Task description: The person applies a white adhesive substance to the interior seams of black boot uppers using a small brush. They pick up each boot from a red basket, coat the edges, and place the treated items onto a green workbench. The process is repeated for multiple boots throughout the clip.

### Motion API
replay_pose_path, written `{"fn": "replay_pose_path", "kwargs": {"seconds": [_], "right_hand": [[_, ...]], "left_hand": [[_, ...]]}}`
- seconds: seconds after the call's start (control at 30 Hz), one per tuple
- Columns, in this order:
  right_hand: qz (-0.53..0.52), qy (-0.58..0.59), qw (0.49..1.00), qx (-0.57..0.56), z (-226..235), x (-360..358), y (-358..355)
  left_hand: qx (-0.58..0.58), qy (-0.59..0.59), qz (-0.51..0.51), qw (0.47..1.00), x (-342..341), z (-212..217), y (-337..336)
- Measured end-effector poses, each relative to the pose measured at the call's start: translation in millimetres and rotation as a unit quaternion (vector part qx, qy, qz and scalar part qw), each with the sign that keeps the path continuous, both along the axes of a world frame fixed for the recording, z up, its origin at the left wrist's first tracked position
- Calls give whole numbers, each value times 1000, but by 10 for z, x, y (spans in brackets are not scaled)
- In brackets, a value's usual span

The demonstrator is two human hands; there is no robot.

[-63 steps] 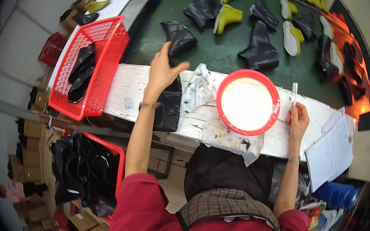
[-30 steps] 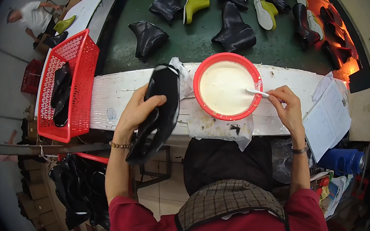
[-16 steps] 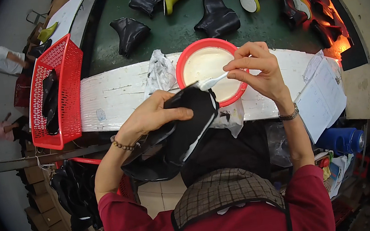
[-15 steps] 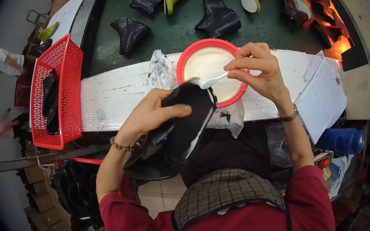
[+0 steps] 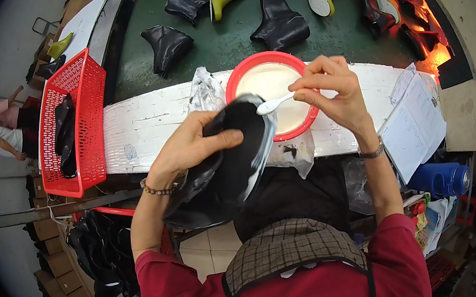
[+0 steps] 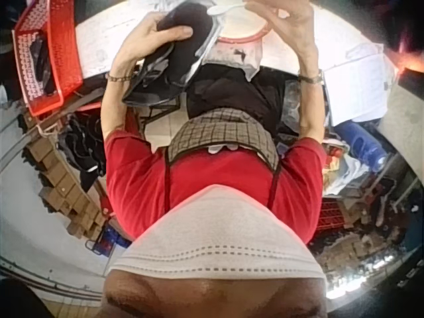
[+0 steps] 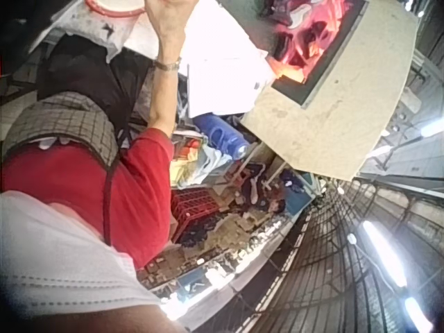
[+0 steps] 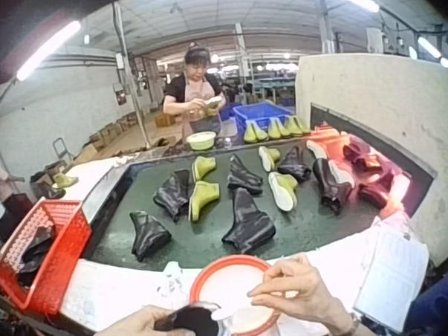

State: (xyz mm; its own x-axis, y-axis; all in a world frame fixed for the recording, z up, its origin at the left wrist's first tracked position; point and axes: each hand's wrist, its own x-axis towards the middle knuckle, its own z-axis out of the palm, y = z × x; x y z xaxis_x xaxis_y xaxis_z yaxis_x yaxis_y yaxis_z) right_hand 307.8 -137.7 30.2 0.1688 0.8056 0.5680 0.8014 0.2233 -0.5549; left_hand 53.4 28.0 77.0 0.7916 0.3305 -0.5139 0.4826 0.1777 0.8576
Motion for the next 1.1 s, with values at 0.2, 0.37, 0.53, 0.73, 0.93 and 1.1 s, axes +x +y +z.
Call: {"fn": "replay_pose_path", "kwargs": {"seconds": [0.2, 0.37, 0.53, 0.73, 0.93, 1.1], "right_hand": [[123, -34, 991, 41, 183, 80, 331], [88, 89, 992, -1, 249, 43, 461], [57, 218, 974, 12, 34, -358, 413], [68, 206, 974, -66, -82, -1034, 438], [15, 250, 967, 39, -14, -959, 446], [58, 287, 956, 11, -7, -982, 407]], "left_hand": [[19, 28, -150, 988, 12, -69, 27], [121, -9, -48, 991, 13, -129, 125], [188, -232, 211, 931, 208, -348, 474], [160, -256, 261, 917, 418, -350, 677], [336, -274, 23, 901, 49, -402, 208], [403, -172, 128, 890, -13, -738, -189]]}}
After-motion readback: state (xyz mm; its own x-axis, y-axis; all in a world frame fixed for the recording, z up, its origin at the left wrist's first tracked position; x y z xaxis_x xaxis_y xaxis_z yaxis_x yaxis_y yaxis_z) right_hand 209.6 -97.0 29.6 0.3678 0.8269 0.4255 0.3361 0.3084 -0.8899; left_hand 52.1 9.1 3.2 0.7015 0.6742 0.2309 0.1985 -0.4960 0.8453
